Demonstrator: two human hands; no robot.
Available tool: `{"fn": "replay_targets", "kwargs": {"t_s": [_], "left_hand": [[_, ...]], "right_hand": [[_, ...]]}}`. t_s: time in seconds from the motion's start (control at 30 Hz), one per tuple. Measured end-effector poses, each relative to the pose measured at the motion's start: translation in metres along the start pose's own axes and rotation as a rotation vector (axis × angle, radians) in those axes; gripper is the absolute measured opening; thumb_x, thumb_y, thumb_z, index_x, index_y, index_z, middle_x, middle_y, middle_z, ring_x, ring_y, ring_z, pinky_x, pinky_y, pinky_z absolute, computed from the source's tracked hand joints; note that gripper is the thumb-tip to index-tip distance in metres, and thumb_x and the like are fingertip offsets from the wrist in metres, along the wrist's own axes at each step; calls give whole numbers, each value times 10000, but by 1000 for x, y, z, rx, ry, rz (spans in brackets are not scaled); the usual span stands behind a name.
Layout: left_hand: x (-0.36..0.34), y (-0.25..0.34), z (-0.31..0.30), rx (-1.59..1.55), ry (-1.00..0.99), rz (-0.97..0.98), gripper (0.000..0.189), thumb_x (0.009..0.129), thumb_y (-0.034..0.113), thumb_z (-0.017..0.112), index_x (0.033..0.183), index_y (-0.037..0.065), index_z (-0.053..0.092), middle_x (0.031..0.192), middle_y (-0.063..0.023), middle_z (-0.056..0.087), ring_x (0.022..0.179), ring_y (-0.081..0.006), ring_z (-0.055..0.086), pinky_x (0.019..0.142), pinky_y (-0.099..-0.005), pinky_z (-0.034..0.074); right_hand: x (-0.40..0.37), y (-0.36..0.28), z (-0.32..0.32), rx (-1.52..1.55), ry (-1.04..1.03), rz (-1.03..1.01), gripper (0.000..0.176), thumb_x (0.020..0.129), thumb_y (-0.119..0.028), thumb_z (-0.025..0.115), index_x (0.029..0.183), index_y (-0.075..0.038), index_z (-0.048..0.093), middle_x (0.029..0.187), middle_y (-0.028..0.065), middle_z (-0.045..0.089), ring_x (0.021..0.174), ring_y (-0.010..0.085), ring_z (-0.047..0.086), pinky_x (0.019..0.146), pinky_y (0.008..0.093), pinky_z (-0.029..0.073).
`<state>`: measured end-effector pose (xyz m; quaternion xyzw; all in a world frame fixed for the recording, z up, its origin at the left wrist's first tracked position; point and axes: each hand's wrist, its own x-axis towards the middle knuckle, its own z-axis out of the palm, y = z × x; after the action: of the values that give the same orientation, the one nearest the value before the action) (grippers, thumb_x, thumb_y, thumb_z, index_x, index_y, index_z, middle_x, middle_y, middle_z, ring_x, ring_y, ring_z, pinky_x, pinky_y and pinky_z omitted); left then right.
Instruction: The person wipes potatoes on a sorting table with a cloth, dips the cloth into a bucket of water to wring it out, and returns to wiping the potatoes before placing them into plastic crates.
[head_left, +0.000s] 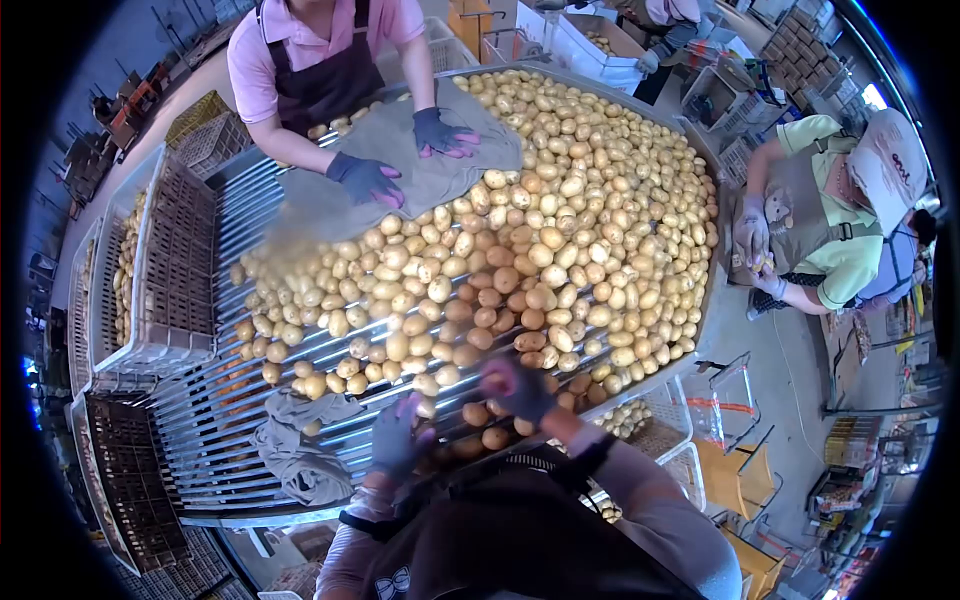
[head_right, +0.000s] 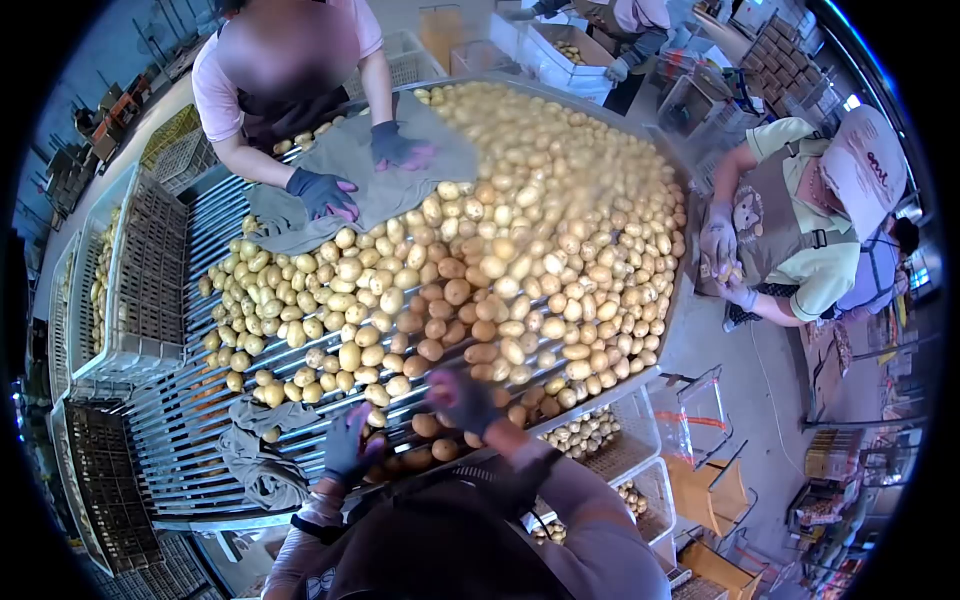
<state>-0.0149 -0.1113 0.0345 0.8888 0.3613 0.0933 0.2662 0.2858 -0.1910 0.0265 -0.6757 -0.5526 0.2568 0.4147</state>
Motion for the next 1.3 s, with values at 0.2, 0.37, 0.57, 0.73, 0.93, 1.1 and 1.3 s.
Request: {"fn": "replay_targets", "kwargs": {"t_s": [0.2,0.37,0.57,0.73,0.93,1.1,1.3], "left_hand": [[56,47,25,19,-93,147,758,860,409,777,1506,141,484,1160,-148,649,1034,-379,630,827,-487,523],[87,61,30,-66,-155,250,750,842,404,782,1485,142,498,1138,-133,647,1004,-354,650,789,-487,539],[84,53,29,-87,-98,303,716,827,391,792,1462,167,549,1112,-124,633,994,-344,650,822,-488,543],[102,40,9,-79,-87,256,547,917,313,735,1439,206,610,1331,-133,648,1178,-360,630,957,-482,527],[209,45,-22,-132,111,250,379,947,220,662,1311,116,665,1155,-143,702,1079,-360,654,936,-494,507],[268,49,15,197,-101,2,294,924,242,681,1179,99,660,1099,-127,720,1034,-330,694,861,-500,546],[286,40,46,299,-144,-101,430,889,414,721,1208,136,648,959,-146,725,918,-374,716,775,-509,566]], "right_hand": [[-37,90,-121,-571,256,494,270,933,-306,700,1130,-136,629,1106,156,664,970,400,672,844,507,553],[-21,91,-107,-686,94,537,293,927,-302,709,1171,-150,653,1144,166,661,1006,391,670,871,507,557],[-24,116,-89,117,-234,605,362,856,-359,811,1151,-169,722,939,77,735,799,252,703,754,411,582],[21,44,-111,973,-41,676,219,921,-123,769,1136,-87,743,987,29,741,858,169,676,719,290,550],[91,20,-135,1593,286,446,607,1064,-585,484,1568,-248,458,1459,149,587,1134,302,666,692,294,564],[155,34,-151,732,-55,391,396,1020,-310,597,1390,-175,631,1197,145,731,1027,270,713,827,380,578],[166,42,-96,-667,-349,369,354,958,-332,657,1274,-176,688,1132,94,751,1038,325,712,892,485,562]]}}
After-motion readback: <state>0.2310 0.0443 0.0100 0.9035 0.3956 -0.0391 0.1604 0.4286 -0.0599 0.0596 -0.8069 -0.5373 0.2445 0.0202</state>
